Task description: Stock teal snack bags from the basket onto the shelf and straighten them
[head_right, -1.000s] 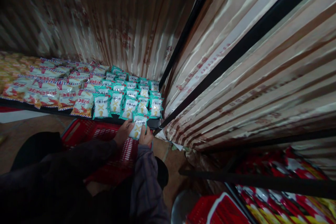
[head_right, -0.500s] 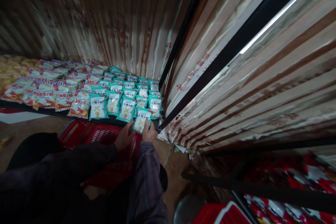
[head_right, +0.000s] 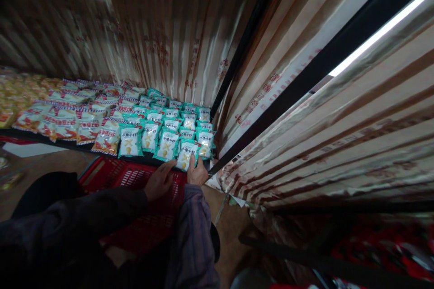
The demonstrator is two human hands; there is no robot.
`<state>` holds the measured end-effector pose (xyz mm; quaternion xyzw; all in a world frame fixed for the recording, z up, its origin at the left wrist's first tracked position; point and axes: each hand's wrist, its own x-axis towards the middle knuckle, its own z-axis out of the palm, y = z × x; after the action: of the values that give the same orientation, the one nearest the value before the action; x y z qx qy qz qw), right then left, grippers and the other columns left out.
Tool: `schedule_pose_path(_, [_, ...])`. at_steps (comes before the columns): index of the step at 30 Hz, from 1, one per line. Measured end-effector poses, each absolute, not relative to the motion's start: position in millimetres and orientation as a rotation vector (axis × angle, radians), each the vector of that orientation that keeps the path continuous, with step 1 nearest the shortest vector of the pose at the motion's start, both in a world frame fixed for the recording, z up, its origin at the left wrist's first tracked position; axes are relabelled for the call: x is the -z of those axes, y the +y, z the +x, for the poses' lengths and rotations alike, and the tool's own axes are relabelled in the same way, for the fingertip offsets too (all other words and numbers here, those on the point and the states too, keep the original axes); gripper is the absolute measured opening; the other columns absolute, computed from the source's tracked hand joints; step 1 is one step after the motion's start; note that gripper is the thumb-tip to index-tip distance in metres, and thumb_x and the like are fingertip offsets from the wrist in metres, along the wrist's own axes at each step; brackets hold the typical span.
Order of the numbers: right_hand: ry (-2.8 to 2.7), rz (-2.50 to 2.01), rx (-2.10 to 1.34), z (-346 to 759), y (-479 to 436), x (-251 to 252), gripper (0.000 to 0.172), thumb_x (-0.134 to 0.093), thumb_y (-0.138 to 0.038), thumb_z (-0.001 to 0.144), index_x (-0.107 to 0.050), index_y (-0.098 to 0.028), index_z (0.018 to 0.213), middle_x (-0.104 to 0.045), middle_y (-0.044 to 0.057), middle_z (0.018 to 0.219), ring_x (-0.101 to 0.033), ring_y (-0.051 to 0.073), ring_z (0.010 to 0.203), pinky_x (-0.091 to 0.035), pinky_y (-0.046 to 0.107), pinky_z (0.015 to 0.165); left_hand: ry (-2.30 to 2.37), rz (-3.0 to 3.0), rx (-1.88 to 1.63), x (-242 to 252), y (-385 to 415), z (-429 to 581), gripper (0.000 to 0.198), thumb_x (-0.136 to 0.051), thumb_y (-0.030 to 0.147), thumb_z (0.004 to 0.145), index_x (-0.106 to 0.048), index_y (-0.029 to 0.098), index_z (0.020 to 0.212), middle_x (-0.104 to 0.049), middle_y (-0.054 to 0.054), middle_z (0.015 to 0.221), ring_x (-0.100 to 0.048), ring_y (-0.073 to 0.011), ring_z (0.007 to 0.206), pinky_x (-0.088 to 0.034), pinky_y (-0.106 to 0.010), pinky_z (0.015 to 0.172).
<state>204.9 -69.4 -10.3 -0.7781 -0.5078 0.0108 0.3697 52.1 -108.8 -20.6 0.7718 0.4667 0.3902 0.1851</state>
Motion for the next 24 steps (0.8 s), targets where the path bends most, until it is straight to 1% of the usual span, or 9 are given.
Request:
schedule_pose_path(2, [-1.334, -2.001, -0.008, 203.7, -67.5, 9.5, 0.066, -0.027, -0.059, 0.093, -0.072, -0.013, 0.107, -0.068, 0.013, 0.072, -0.059, 0.021, 0.066, -0.033, 0.026, 0.058, 1.316, 2.28, -1.171, 16.7, -106.6, 44.3, 0.051, -0.04, 0.007, 0.083, -0.048, 0.018, 0.132, -0.048, -0.013, 0.139, -0.041, -0.0225, 0.134, -0.039, -0.045, 0.11])
schedule_pose_path(4, [-1.355, -2.023, -0.005, 202.9, -65.4, 9.2, 0.066, -0.025, -0.059, 0.094, -0.071, -0.013, 0.108, -0.068, 0.013, 0.071, -0.058, 0.021, 0.063, -0.031, 0.027, 0.057, 1.34, 2.363, -1.219, 10.9, -101.5, 36.3, 0.049, -0.039, 0.007, 0.084, -0.049, 0.02, 0.131, -0.042, -0.012, 0.145, -0.031, -0.0248, 0.14, -0.035, -0.05, 0.111])
schedule_pose_path(6, [-1.367, -2.041, -0.01, 202.6, -63.0, 9.6, 0.066, -0.024, -0.058, 0.094, -0.07, -0.013, 0.11, -0.068, 0.012, 0.071, -0.058, 0.02, 0.062, -0.031, 0.027, 0.057, 1.396, 2.416, -1.196, 5.4, -94.0, 29.9, 0.05, -0.041, 0.008, 0.084, -0.049, 0.021, 0.132, -0.033, -0.012, 0.152, -0.02, -0.0284, 0.144, -0.032, -0.054, 0.111])
schedule_pose_path(8, [-1.366, -2.04, -0.015, 202.7, -60.6, 10.5, 0.064, -0.024, -0.056, 0.095, -0.067, -0.013, 0.114, -0.069, 0.013, 0.075, -0.059, 0.02, 0.063, -0.031, 0.027, 0.058, 1.491, 2.448, -1.132, 2.2, -85.5, 25.9, 0.05, -0.044, 0.01, 0.084, -0.049, 0.022, 0.133, -0.025, -0.011, 0.155, -0.015, -0.0317, 0.145, -0.032, -0.056, 0.109])
schedule_pose_path(12, [-1.343, -2.044, -0.037, 201.2, -57.6, 12.4, 0.061, -0.022, -0.054, 0.096, -0.062, -0.013, 0.12, -0.071, 0.014, 0.085, -0.061, 0.021, 0.068, -0.032, 0.028, 0.06, 1.576, 2.537, -1.059, 5.0, -71.8, 23.8, 0.05, -0.048, 0.014, 0.085, -0.052, 0.023, 0.134, -0.022, -0.012, 0.157, -0.014, -0.0344, 0.145, -0.03, -0.055, 0.108])
schedule_pose_path(16, [-1.296, -2.017, -0.061, 195.7, -57.3, 13.9, 0.059, -0.023, -0.052, 0.096, -0.057, -0.012, 0.122, -0.071, 0.015, 0.093, -0.063, 0.022, 0.076, -0.036, 0.029, 0.064, 1.504, 2.61, -1.082, 11.7, -66.9, 26.5, 0.047, -0.054, 0.025, 0.088, -0.052, 0.026, 0.135, -0.025, -0.011, 0.156, -0.012, -0.0346, 0.146, -0.022, -0.057, 0.112])
schedule_pose_path(20, [-1.267, -1.931, -0.024, 191.7, -56.4, 15.9, 0.059, -0.025, -0.052, 0.096, -0.056, -0.01, 0.121, -0.069, 0.017, 0.101, -0.063, 0.024, 0.088, -0.04, 0.031, 0.073, 1.294, 2.738, -1.028, 12.8, -64.3, 33.5, 0.045, -0.057, 0.035, 0.089, -0.054, 0.03, 0.133, -0.031, -0.008, 0.154, -0.019, -0.0329, 0.145, -0.014, -0.057, 0.115])
schedule_pose_path(24, [-1.307, -1.821, 0.067, 192.5, -55.2, 17.3, 0.055, -0.026, -0.05, 0.096, -0.057, -0.01, 0.119, -0.066, 0.018, 0.106, -0.06, 0.025, 0.1, -0.042, 0.036, 0.085, 1.236, 2.803, -0.955, 12.1, -57.5, 40.5, 0.046, -0.055, 0.031, 0.089, -0.051, 0.03, 0.135, -0.032, -0.008, 0.154, -0.021, -0.0305, 0.144, -0.016, -0.055, 0.116])
